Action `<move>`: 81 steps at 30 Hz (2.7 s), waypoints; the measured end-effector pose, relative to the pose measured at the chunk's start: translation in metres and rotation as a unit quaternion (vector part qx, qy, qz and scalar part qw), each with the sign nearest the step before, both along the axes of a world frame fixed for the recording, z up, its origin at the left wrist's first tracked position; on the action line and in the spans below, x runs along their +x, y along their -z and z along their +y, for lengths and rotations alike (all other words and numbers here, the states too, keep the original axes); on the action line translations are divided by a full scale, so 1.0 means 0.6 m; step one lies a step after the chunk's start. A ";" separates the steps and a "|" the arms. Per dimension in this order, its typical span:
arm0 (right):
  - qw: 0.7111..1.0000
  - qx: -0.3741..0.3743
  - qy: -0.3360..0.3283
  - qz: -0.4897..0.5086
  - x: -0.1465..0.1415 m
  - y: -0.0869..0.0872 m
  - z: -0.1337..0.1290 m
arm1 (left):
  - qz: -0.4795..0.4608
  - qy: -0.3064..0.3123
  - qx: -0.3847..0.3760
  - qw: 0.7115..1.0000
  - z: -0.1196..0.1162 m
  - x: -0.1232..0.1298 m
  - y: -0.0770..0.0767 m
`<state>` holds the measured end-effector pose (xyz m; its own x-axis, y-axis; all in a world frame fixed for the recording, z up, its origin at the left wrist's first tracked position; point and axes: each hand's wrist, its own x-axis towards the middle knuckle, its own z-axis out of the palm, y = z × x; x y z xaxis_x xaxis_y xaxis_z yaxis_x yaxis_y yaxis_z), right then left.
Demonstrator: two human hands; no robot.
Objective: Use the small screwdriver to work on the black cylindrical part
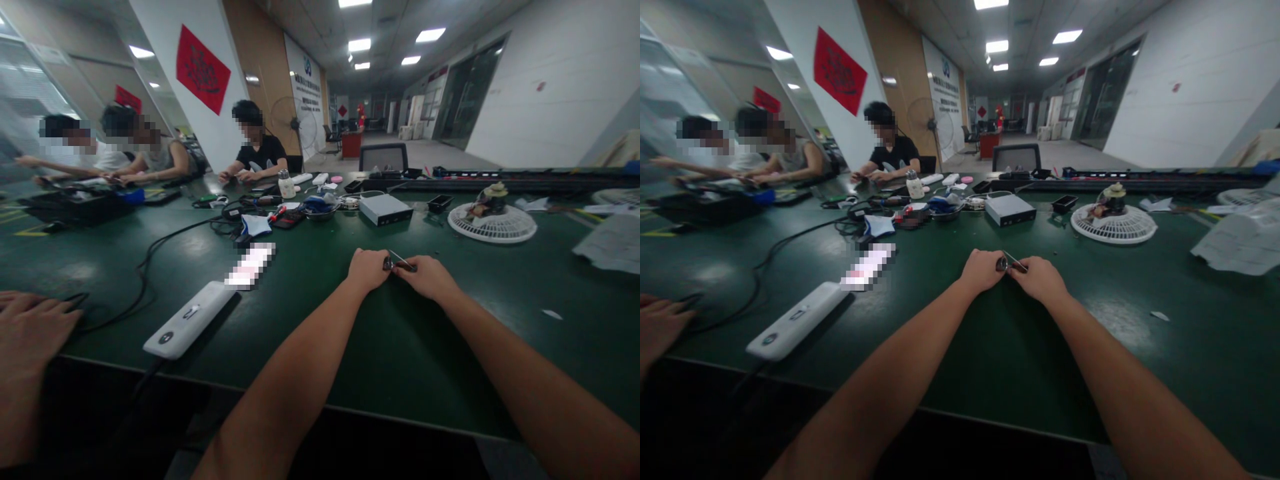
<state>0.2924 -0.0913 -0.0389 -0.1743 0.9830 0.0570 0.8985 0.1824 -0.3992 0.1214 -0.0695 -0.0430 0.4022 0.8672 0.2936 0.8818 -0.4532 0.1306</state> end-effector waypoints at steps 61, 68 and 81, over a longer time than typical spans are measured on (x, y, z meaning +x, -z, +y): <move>0.983 0.125 0.017 0.136 -0.006 0.006 -0.003 | -0.103 -0.073 0.055 0.990 0.003 -0.005 0.002; 0.990 0.100 -0.039 0.096 -0.012 0.003 -0.012 | -0.113 -0.073 0.047 0.990 0.003 -0.011 -0.002; 0.982 0.115 -0.081 0.122 -0.015 -0.008 -0.020 | -0.092 -0.022 0.042 0.995 0.001 -0.012 -0.001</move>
<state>0.2833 -0.1030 -0.0339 -0.2807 0.8996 0.3346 0.7326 0.4261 -0.5308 0.1140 -0.0690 -0.0422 0.2962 0.8520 0.4316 0.8661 -0.4301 0.2547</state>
